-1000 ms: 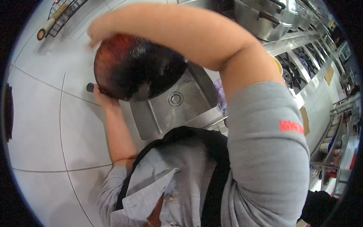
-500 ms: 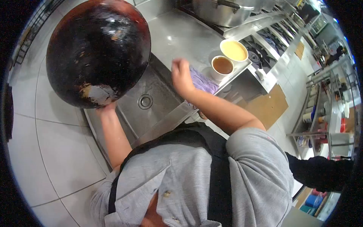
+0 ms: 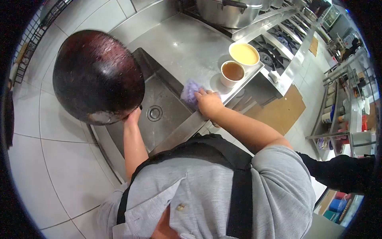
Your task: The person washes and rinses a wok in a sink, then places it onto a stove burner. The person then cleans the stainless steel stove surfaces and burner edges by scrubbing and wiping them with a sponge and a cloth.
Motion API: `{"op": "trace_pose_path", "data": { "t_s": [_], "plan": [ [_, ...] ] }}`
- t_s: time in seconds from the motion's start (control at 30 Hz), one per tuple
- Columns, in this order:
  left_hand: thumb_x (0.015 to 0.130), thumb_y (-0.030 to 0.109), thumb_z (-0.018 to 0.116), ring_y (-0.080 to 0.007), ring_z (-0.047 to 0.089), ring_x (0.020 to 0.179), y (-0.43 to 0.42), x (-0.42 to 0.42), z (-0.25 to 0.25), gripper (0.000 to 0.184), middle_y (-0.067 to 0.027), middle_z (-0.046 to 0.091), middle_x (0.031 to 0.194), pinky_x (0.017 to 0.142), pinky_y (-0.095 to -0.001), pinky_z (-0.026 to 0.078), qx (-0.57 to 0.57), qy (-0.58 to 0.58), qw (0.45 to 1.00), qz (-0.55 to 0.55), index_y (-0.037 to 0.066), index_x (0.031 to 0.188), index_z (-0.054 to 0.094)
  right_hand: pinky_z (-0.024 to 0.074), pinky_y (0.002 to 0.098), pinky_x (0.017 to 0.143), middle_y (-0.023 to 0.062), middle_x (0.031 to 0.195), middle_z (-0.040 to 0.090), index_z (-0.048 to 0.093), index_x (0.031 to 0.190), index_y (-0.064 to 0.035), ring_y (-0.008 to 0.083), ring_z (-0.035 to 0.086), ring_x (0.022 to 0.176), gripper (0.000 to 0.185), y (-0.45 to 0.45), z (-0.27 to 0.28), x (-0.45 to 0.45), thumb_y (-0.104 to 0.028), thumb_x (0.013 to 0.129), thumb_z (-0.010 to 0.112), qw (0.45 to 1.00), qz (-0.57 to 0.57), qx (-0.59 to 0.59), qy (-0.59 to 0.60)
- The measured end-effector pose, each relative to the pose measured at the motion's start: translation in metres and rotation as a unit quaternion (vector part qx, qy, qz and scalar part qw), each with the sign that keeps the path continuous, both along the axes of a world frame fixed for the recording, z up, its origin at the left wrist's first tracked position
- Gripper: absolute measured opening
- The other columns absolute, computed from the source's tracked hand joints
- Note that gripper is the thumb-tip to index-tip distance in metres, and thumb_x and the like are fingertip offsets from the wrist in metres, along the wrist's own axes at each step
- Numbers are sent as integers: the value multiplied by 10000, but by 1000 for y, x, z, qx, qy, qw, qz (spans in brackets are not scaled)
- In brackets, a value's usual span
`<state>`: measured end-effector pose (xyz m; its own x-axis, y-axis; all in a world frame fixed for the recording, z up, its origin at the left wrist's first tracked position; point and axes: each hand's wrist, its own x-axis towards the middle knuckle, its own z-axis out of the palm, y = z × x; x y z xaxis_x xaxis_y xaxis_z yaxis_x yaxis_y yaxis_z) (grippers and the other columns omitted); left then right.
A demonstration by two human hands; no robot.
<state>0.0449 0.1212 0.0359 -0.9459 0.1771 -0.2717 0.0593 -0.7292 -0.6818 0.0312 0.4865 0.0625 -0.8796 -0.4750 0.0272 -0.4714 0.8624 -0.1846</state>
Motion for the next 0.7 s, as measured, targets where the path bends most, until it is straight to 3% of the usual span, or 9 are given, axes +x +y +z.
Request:
{"op": "trace_pose_path", "data": {
  "t_s": [0.03, 0.13, 0.17, 0.27, 0.3, 0.37, 0.47, 0.5, 0.7],
  "plan": [
    [809, 166, 530, -306, 551, 1070, 2, -1, -5, 283, -115, 608, 1117, 945, -482, 405, -52, -30, 998, 23, 48, 1047, 626, 498, 429, 752, 226, 1019, 596, 555, 1083, -46, 349, 613, 861, 297, -5, 3, -9, -85, 806, 455, 998, -8, -56, -1],
    [815, 170, 528, -302, 550, 1069, -2, -1, -15, 279, -112, 608, 1114, 946, -483, 401, -74, -59, 994, 48, 45, 1044, 627, 500, 443, 725, 231, 935, 605, 551, 1041, -26, 371, 611, 806, 258, -16, 41, -35, -65, 805, 453, 988, -94, -119, 1],
    [817, 171, 527, -301, 549, 1068, -4, 1, -19, 278, -111, 608, 1113, 946, -483, 400, -73, -69, 994, 53, 44, 1043, 627, 504, 458, 674, 229, 922, 604, 546, 1013, -25, 394, 607, 757, 224, -19, 50, -41, -66, 811, 459, 978, -92, -161, 92],
    [823, 175, 525, -298, 548, 1067, -12, 9, -32, 275, -108, 607, 1109, 947, -485, 396, -70, -90, 991, 75, 40, 1039, 628, 454, 484, 856, 271, 1229, 463, 409, 1271, -56, 440, 472, 1114, 451, -24, 49, -63, -219, 858, 489, 980, -127, -51, 147],
    [825, 176, 524, -296, 548, 1066, -14, 12, -38, 274, -107, 607, 1108, 947, -485, 395, -72, -97, 989, 83, 39, 1038, 628, 454, 484, 856, 271, 1229, 463, 409, 1271, -56, 440, 472, 1114, 451, -35, 50, -57, -219, 858, 489, 980, -126, -52, 145],
    [829, 179, 523, -294, 547, 1066, -17, 16, -49, 272, -105, 606, 1105, 947, -486, 392, -60, -110, 988, 92, 37, 1035, 628, 271, 610, 986, 270, 1424, 218, 269, 1402, -131, 513, 198, 1288, 653, -59, 54, -38, -448, 868, 471, 977, -208, 46, -25],
    [800, 149, 549, -279, 568, 1022, -12, 26, -41, 249, -106, 622, 1049, 920, -455, 413, 16, -149, 985, 81, 26, 997, 640, 103, 686, 992, 257, 1470, 90, 204, 1436, -181, 543, 70, 1309, 786, -63, 6, -74, -627, 825, 417, 972, -230, 53, -9],
    [790, 134, 562, -277, 578, 980, -13, 21, -44, 209, -114, 623, 994, 889, -440, 427, -90, -142, 983, 71, 22, 951, 633, 64, 659, 1018, 255, 1467, 109, 208, 1434, -187, 526, 85, 1316, 777, -68, 6, -89, -625, 825, 410, 964, -266, 24, 0],
    [791, 148, 559, -265, 581, 949, -12, 23, -68, 192, -104, 619, 977, 866, -438, 434, -223, -140, 964, 28, 23, 922, 624, 47, 637, 1035, 230, 1476, 124, 228, 1432, -177, 470, 82, 1342, 758, -47, -21, -225, -566, 819, 445, 846, -523, -58, 84]
  ]
}}
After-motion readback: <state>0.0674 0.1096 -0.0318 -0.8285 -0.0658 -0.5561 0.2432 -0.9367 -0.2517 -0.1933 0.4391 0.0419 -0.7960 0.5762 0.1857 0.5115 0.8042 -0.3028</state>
